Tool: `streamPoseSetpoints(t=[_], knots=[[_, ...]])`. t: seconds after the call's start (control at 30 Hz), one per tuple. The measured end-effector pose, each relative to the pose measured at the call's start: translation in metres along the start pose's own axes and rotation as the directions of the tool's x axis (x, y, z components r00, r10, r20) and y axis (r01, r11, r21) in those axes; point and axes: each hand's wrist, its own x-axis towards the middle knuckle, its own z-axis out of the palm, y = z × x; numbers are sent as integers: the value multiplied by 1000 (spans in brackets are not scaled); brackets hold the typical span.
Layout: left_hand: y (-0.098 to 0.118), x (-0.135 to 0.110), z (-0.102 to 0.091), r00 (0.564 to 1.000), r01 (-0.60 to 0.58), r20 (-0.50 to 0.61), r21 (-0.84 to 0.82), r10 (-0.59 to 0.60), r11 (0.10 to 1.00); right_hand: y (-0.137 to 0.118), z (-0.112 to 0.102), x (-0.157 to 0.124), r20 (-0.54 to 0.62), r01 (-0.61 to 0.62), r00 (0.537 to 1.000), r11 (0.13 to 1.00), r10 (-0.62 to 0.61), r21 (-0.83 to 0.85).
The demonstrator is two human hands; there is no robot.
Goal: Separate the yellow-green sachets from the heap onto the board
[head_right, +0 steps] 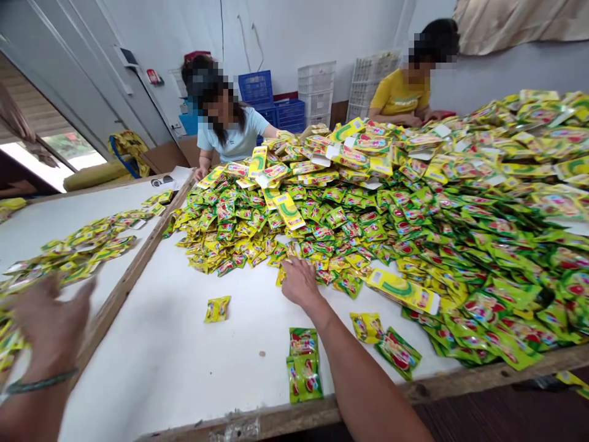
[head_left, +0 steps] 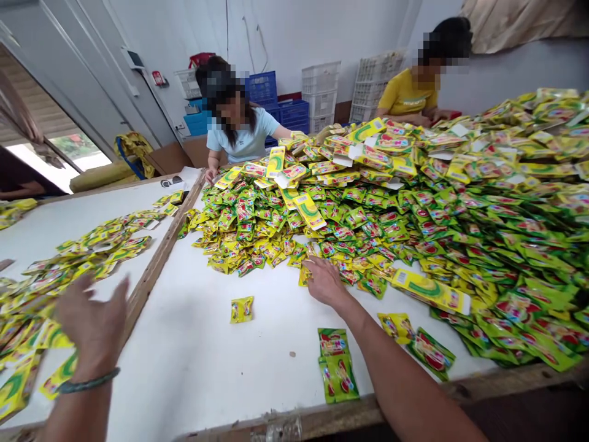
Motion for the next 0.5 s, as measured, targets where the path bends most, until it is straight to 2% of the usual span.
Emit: streamPoseSetpoints(t=[0.03,0.07,0.1,0.13,0.2,0.3,0.37,0.43,0.47,0.5], knots=[[7,-12,6,992,-73,111,48,68,996,-2,2,-1,19,19,1000,1000,-19,20],[15,-27,15,955,-165,258,44,148,985,-5,4,-1,34,34,999,998,-36,50],[24,-44,27,884,-259,408,21,228,966,-8,6,-2,45,41,998,995,-45,87],[33,-61,39,820,-318,508,23,263,948,-11,7,-4,54,35,998,991,-42,125],[48,-90,62,704,-411,645,30,297,911,-16,8,-5,69,-13,998,979,-1,202],[62,-113,80,599,-463,737,-1,314,887,-20,7,-6,87,-124,991,916,98,382],[67,-117,83,569,-461,752,-44,333,886,-21,7,-6,147,-218,976,804,163,553],[72,-118,83,550,-445,758,-90,351,891,-21,7,-5,227,-300,953,696,199,652],[76,-118,82,539,-436,764,-106,354,894,-21,7,-5,246,-318,947,684,204,656],[80,-118,82,532,-435,767,-117,359,893,-20,6,-4,235,-311,950,707,208,635]])
